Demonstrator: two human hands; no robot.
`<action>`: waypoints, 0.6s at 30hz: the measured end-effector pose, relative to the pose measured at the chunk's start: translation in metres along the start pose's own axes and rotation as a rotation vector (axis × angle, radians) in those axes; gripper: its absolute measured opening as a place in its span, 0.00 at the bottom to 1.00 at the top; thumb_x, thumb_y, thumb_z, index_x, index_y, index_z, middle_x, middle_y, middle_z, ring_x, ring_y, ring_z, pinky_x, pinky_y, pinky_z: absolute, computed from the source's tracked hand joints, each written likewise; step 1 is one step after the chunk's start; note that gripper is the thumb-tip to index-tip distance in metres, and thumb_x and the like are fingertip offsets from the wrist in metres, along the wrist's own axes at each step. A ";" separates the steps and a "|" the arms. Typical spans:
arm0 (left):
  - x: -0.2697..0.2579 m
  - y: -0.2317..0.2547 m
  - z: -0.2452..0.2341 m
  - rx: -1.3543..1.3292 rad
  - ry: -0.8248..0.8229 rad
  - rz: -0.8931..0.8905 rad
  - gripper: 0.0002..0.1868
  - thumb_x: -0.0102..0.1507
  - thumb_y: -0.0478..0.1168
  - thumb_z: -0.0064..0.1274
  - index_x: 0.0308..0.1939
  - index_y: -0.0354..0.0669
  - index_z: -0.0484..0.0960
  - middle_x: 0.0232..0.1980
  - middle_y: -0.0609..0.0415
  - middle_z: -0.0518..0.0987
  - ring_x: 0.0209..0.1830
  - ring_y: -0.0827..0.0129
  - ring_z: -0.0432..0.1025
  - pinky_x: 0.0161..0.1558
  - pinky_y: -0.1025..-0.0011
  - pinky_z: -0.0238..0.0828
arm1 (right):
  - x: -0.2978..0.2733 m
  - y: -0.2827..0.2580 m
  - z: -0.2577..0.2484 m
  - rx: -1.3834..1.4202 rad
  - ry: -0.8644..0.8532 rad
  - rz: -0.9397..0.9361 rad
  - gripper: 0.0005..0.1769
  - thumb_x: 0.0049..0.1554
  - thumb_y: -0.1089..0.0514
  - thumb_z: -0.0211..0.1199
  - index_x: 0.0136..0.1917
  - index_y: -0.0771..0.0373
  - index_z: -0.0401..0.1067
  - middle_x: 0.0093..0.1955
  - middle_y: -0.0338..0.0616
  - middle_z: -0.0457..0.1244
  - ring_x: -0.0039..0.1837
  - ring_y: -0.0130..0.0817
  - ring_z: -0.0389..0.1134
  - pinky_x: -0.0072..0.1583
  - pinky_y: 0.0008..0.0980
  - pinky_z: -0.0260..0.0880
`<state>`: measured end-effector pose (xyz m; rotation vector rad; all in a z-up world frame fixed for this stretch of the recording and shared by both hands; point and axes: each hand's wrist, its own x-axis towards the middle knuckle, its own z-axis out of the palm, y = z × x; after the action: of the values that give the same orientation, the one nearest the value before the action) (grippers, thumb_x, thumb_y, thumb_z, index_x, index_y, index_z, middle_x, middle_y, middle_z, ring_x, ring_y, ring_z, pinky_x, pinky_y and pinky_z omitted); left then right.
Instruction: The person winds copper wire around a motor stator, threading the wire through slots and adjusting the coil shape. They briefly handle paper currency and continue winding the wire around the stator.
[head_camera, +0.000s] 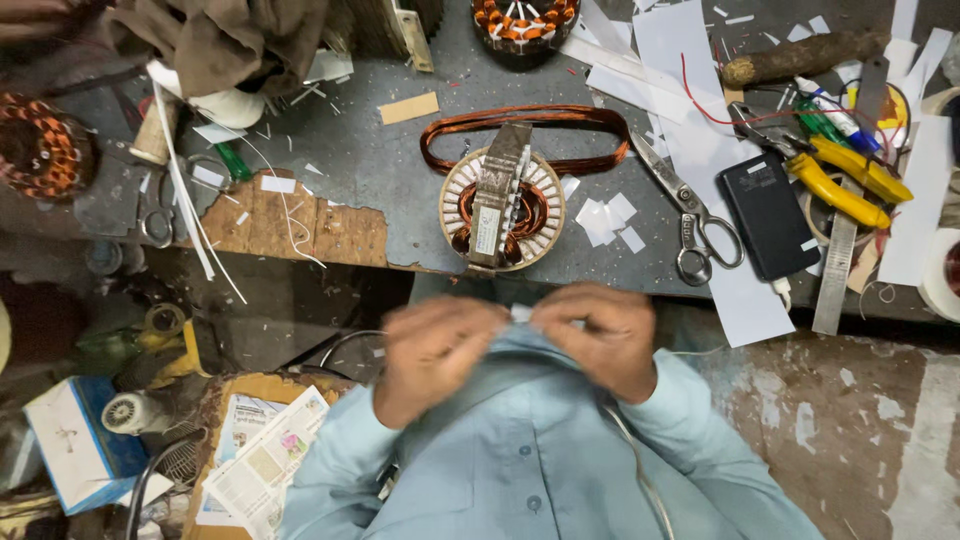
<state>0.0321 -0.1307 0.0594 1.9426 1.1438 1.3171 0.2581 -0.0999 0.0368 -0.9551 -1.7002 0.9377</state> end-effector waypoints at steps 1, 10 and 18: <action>0.014 -0.003 -0.013 0.116 0.100 -0.070 0.06 0.62 0.30 0.59 0.42 0.38 0.86 0.41 0.50 0.85 0.38 0.62 0.82 0.44 0.70 0.78 | 0.012 0.001 -0.004 -0.155 0.068 -0.051 0.04 0.53 0.68 0.71 0.44 0.67 0.79 0.44 0.48 0.72 0.43 0.35 0.74 0.45 0.29 0.72; 0.096 -0.077 -0.014 0.301 -0.089 -0.007 0.09 0.61 0.34 0.61 0.46 0.38 0.88 0.58 0.47 0.82 0.60 0.50 0.72 0.62 0.59 0.68 | 0.074 0.021 0.008 -0.433 0.223 -0.226 0.06 0.55 0.68 0.73 0.47 0.66 0.80 0.46 0.47 0.71 0.49 0.43 0.72 0.52 0.37 0.71; 0.103 -0.086 -0.011 0.206 -0.200 -0.137 0.09 0.57 0.36 0.64 0.40 0.36 0.87 0.55 0.47 0.83 0.59 0.51 0.73 0.64 0.59 0.65 | 0.081 0.022 0.009 -0.500 0.145 -0.292 0.07 0.53 0.68 0.71 0.47 0.66 0.79 0.46 0.46 0.70 0.49 0.43 0.70 0.53 0.38 0.71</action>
<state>0.0086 0.0012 0.0450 2.0459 1.3272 0.9426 0.2331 -0.0200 0.0436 -1.0247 -1.9213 0.2451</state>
